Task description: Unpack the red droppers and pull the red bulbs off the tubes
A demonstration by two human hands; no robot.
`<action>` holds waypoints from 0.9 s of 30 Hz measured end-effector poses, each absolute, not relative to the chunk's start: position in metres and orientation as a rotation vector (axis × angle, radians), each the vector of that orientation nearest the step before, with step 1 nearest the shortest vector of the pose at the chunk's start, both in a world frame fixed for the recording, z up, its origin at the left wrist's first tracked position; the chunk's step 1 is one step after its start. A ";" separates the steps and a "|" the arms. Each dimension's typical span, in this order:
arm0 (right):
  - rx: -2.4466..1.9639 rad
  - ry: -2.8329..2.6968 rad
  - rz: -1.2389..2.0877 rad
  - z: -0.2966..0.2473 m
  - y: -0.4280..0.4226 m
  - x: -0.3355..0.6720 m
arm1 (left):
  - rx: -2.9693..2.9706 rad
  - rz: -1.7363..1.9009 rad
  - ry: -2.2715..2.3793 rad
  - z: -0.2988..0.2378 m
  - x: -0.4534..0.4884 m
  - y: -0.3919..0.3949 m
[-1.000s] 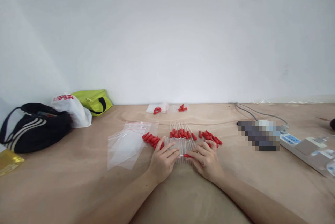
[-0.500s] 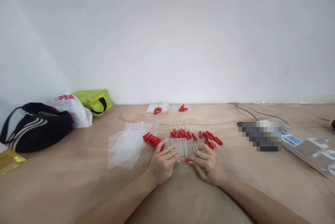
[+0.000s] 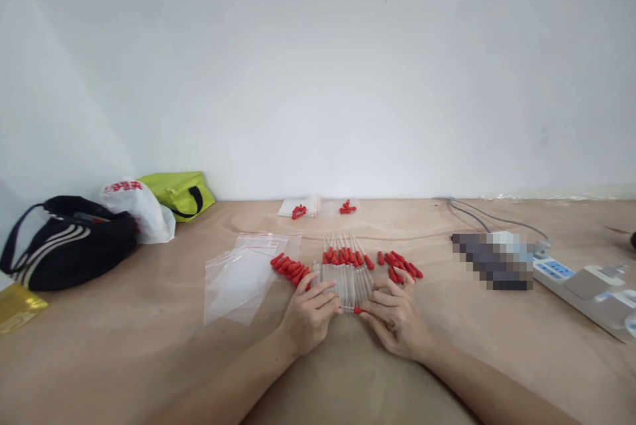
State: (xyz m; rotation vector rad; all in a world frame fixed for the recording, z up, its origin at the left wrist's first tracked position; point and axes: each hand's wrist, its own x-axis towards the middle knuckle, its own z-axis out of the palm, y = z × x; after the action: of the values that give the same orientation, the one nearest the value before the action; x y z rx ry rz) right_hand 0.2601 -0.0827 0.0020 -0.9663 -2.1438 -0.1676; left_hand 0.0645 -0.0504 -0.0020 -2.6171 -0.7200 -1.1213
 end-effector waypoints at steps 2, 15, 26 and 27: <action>-0.970 -2.158 -0.170 0.004 -0.083 0.260 | -2.618 -1.125 -0.716 -0.003 0.065 -0.050; -1.156 -1.805 -0.102 -0.018 -0.051 0.290 | -2.474 -1.132 -0.858 -0.005 0.048 -0.041; -1.694 -1.545 0.170 0.000 -0.003 0.324 | -2.491 -1.281 -0.703 -0.005 0.087 -0.038; -1.712 -1.549 0.179 0.001 -0.002 0.323 | -2.504 -1.272 -0.688 -0.004 0.091 -0.038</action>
State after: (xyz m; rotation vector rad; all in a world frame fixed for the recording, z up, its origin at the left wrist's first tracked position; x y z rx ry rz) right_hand 0.3234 -0.0016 0.0009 -1.7121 -1.5491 0.1786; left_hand 0.0913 -0.0385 -0.0044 -2.5044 -0.6877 -1.2716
